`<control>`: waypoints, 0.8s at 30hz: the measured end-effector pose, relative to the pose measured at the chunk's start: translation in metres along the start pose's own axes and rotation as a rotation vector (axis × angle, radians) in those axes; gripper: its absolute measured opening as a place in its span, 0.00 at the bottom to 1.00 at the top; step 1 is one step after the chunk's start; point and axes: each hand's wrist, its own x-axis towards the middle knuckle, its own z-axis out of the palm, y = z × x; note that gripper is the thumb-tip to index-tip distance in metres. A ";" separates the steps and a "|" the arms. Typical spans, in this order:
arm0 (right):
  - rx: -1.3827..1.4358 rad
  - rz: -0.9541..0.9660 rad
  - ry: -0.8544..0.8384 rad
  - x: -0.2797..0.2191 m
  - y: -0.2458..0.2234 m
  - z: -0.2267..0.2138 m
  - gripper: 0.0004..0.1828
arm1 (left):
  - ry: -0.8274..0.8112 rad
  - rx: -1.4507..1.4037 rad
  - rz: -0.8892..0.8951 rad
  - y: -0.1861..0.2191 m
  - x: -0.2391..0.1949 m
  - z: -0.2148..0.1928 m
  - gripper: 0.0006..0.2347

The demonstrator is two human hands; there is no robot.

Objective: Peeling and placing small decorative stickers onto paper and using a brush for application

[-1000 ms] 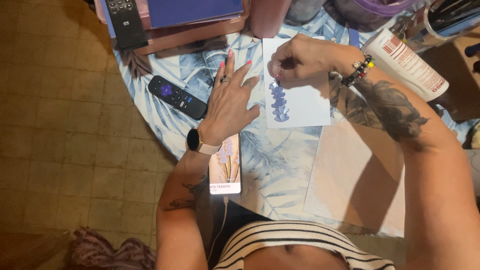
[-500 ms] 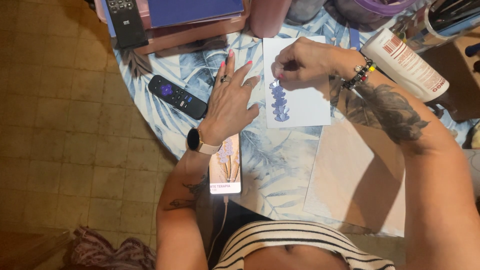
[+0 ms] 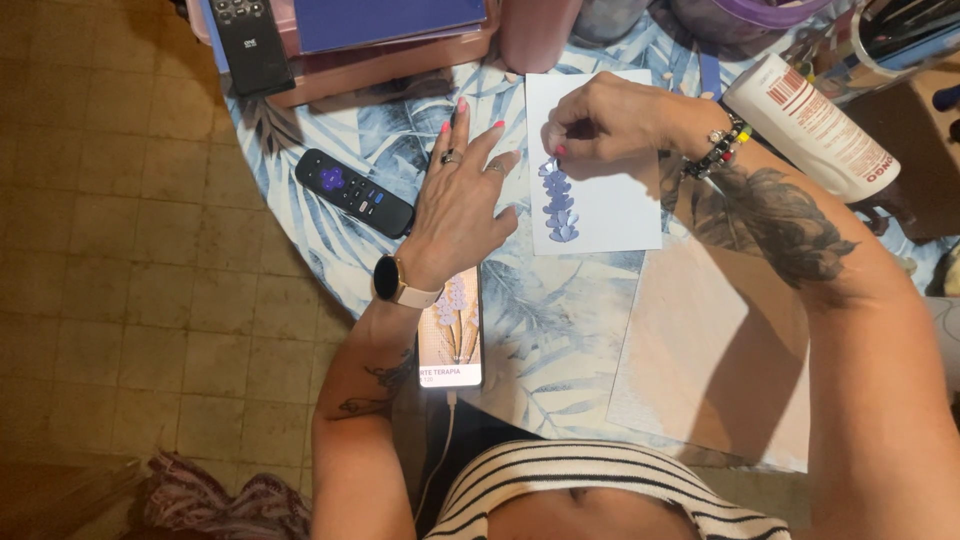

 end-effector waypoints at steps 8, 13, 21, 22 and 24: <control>-0.006 -0.011 0.005 -0.001 -0.003 -0.001 0.04 | -0.020 0.004 -0.004 0.000 0.000 0.000 0.21; 0.010 0.024 -0.006 0.000 -0.002 0.000 0.04 | -0.027 0.001 -0.007 0.000 0.000 -0.001 0.21; 0.004 -0.049 0.026 0.000 -0.007 -0.002 0.06 | -0.027 -0.006 -0.008 0.002 0.001 -0.003 0.20; -0.006 -0.041 0.019 0.000 -0.007 -0.002 0.06 | -0.023 -0.025 -0.010 0.002 0.001 -0.004 0.17; -0.016 -0.032 0.013 0.000 -0.006 -0.002 0.06 | -0.018 -0.044 -0.011 0.004 0.001 -0.006 0.14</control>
